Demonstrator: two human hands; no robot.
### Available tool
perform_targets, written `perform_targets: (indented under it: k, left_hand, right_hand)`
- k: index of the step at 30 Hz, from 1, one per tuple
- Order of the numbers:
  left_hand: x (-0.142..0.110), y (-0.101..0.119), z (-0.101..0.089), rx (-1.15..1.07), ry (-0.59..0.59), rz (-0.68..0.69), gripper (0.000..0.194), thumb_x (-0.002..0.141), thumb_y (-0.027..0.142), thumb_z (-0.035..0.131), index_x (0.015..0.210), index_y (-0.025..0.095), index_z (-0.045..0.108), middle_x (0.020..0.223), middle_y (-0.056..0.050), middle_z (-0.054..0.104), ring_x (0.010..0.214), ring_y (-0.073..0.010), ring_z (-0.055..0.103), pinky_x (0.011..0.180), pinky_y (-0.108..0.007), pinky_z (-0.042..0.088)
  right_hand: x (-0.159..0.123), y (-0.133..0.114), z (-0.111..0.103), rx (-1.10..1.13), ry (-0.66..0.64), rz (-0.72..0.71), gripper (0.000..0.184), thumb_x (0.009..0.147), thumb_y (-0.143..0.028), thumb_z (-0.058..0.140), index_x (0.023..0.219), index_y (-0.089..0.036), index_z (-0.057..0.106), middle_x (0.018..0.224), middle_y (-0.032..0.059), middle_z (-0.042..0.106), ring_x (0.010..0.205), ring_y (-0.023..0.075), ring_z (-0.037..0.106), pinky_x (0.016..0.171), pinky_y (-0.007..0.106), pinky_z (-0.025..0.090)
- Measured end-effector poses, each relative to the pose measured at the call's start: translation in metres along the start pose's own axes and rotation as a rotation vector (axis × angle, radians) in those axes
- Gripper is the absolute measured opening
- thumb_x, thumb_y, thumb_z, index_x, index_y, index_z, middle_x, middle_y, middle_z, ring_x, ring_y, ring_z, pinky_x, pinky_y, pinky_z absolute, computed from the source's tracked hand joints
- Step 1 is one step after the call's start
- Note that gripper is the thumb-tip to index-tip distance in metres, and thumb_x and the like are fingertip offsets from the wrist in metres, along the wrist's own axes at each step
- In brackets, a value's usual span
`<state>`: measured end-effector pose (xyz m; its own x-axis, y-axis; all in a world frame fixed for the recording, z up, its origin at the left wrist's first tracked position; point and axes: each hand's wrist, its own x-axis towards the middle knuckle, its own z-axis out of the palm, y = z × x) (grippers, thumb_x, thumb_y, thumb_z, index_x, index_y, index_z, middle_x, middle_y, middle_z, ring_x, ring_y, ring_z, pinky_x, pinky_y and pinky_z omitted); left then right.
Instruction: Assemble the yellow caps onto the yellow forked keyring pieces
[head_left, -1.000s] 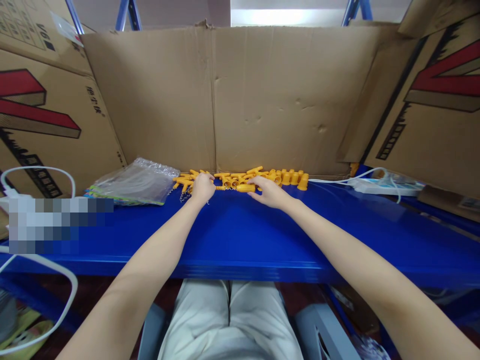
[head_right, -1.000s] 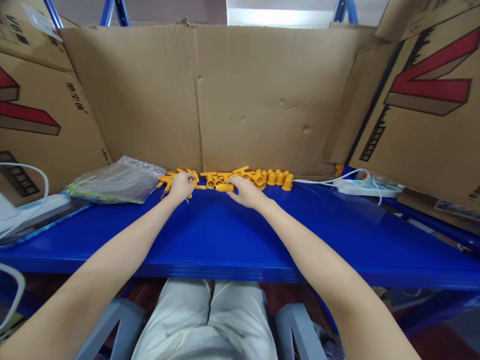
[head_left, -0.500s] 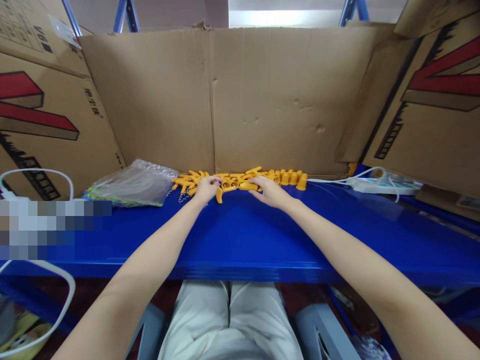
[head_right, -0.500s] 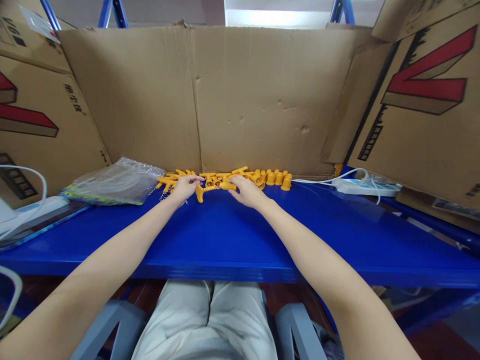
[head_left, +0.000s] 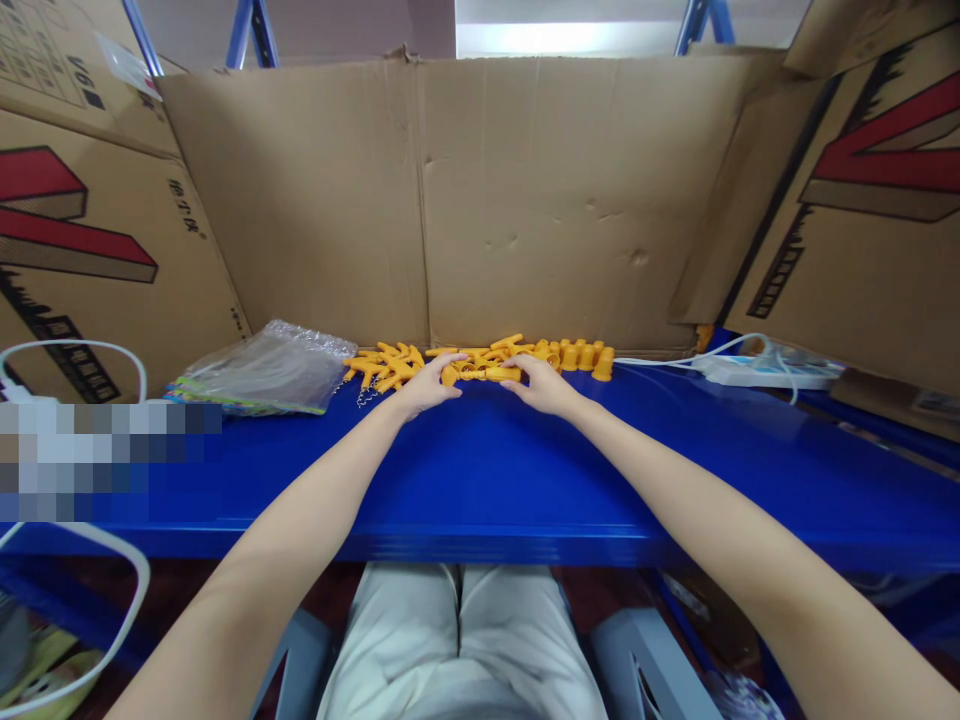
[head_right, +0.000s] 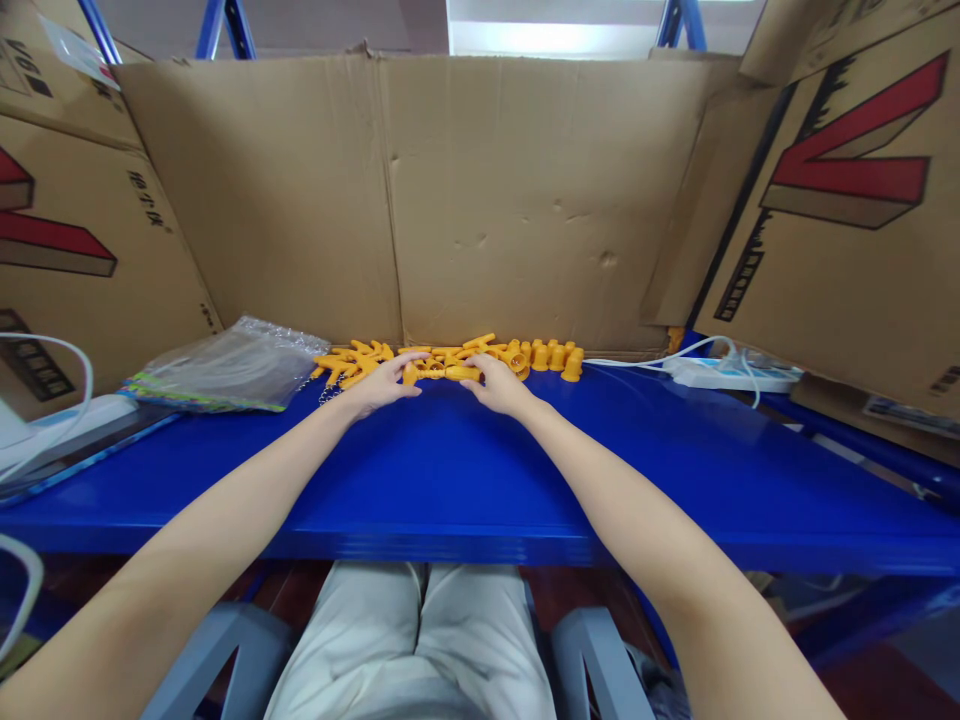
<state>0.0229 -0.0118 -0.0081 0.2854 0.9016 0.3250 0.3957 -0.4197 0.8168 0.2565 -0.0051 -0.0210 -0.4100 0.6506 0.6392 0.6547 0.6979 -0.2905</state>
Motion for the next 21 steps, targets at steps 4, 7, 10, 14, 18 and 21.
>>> perform_targets:
  k: [4,7,10,14,18,21]
  left_hand:
    - [0.002,-0.006,0.002,0.101,0.004,-0.013,0.061,0.073,0.005,0.060,0.132,0.016,0.056,0.095,-0.006,0.069,0.078,-0.0136,0.065,0.076,-0.025,0.052]
    - [0.000,-0.002,0.001,0.274,0.003,-0.044,0.053,0.081,0.012,0.055,0.134,0.014,0.055,0.078,-0.004,0.068,0.062,-0.0123,0.062,0.065,-0.024,0.051]
    - [-0.004,0.005,-0.003,0.465,-0.022,-0.031,0.051,0.085,0.021,0.054,0.135,0.015,0.054,0.067,-0.001,0.065,0.053,-0.0132,0.058,0.060,-0.026,0.049]
    - [-0.006,0.009,-0.007,0.662,-0.005,0.131,0.038,0.081,0.027,0.058,0.115,0.016,0.067,0.075,-0.003,0.070,0.071,-0.0176,0.063,0.074,-0.028,0.047]
    - [-0.004,0.008,-0.006,0.699,-0.027,0.102,0.028,0.077,0.026,0.059,0.102,0.017,0.069,0.072,-0.002,0.068,0.068,-0.0174,0.061,0.067,-0.026,0.043]
    - [-0.003,0.007,-0.007,0.679,-0.020,0.059,0.028,0.074,0.026,0.060,0.099,0.017,0.067,0.068,-0.001,0.065,0.062,-0.0163,0.057,0.061,-0.025,0.039]
  right_hand:
    - [0.000,0.002,0.002,0.031,-0.023,0.022,0.022,0.082,-0.022,0.064,0.103,-0.015,0.065,0.105,0.0115,0.069,0.096,0.0232,0.065,0.090,0.042,0.049]
    - [0.000,0.003,0.002,0.031,-0.041,-0.010,0.023,0.082,-0.021,0.064,0.105,-0.016,0.065,0.105,0.0112,0.069,0.098,0.0229,0.064,0.091,0.042,0.049]
    - [0.001,0.004,0.002,0.022,-0.042,-0.043,0.025,0.083,-0.022,0.063,0.107,-0.017,0.066,0.105,0.0110,0.068,0.098,0.0229,0.064,0.092,0.042,0.049]
    - [0.001,0.007,0.002,0.019,-0.041,-0.068,0.027,0.084,-0.023,0.063,0.110,-0.019,0.067,0.105,0.0103,0.068,0.097,0.0225,0.063,0.092,0.043,0.049]
    - [0.000,0.012,0.005,0.057,-0.071,-0.057,0.028,0.083,-0.026,0.064,0.111,-0.020,0.067,0.106,0.0097,0.067,0.100,0.0224,0.062,0.092,0.044,0.049]
    - [0.001,0.015,0.005,0.171,-0.089,0.016,0.039,0.079,-0.027,0.069,0.116,-0.020,0.062,0.117,0.0113,0.063,0.101,0.0216,0.062,0.089,0.042,0.052]
